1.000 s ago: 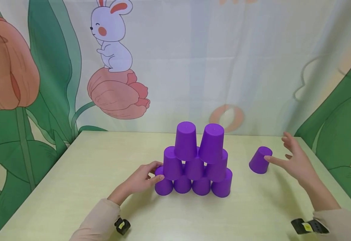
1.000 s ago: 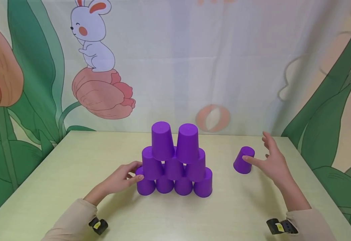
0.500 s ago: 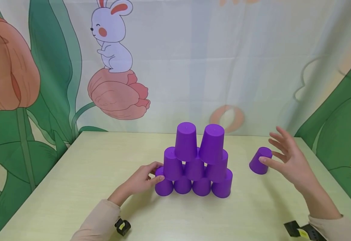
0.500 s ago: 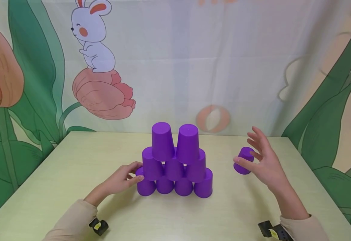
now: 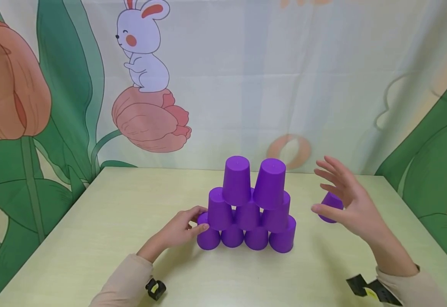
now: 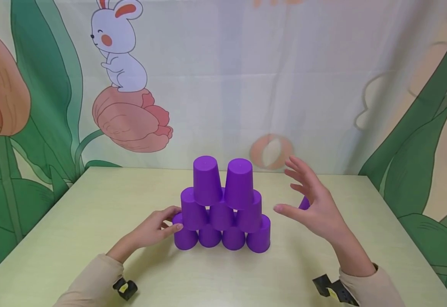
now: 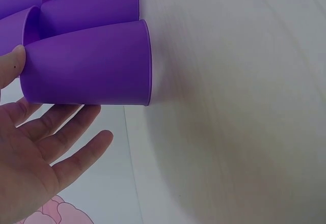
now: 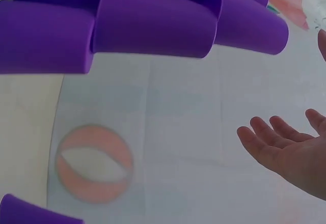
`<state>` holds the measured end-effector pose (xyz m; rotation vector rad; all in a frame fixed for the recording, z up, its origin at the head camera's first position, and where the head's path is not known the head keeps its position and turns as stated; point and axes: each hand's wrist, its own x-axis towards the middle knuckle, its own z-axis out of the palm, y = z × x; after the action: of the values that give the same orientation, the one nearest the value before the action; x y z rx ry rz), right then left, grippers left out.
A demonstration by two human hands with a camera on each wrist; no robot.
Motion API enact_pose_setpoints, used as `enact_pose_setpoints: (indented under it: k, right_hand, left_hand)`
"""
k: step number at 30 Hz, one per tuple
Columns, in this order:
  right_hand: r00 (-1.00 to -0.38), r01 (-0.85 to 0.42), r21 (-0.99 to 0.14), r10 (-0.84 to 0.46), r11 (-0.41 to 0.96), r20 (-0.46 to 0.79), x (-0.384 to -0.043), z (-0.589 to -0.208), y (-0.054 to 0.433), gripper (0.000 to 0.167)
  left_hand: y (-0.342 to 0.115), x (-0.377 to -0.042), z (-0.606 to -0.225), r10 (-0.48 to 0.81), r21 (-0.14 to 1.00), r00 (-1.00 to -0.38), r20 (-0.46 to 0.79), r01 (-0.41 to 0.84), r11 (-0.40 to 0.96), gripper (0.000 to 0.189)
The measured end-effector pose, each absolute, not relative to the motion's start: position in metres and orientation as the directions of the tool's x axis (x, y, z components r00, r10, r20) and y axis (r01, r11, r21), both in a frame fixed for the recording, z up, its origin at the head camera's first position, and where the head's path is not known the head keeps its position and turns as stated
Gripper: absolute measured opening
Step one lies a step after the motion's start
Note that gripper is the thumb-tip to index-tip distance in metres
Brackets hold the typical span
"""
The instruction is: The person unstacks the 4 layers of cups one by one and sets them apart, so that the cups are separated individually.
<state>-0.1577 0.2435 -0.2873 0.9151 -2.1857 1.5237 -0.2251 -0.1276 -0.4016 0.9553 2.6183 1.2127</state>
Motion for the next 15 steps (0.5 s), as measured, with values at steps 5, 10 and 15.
enact_pose_setpoints:
  k: [5, 10, 15]
  right_hand:
    - [-0.718, -0.684, -0.701, -0.356, 0.201, 0.598, -0.161, -0.281, 0.229, 0.089]
    - [-0.771, -0.631, -0.721, -0.335, 0.285, 0.542, -0.166, -0.279, 0.214, 0.084]
    - [-0.814, -0.567, -0.777, -0.33, 0.273, 0.478, -0.174, -0.281, 0.201, 0.081]
  left_hand:
    - [-0.127, -0.224, -0.402, 0.582, 0.719, -0.796, 0.164, 0.501, 0.482, 0.034]
    - [-0.127, -0.224, -0.401, 0.579, 0.724, -0.799, 0.161, 0.494, 0.481, 0.034]
    - [-0.127, -0.224, -0.401, 0.575, 0.727, -0.802, 0.162, 0.49, 0.48, 0.034]
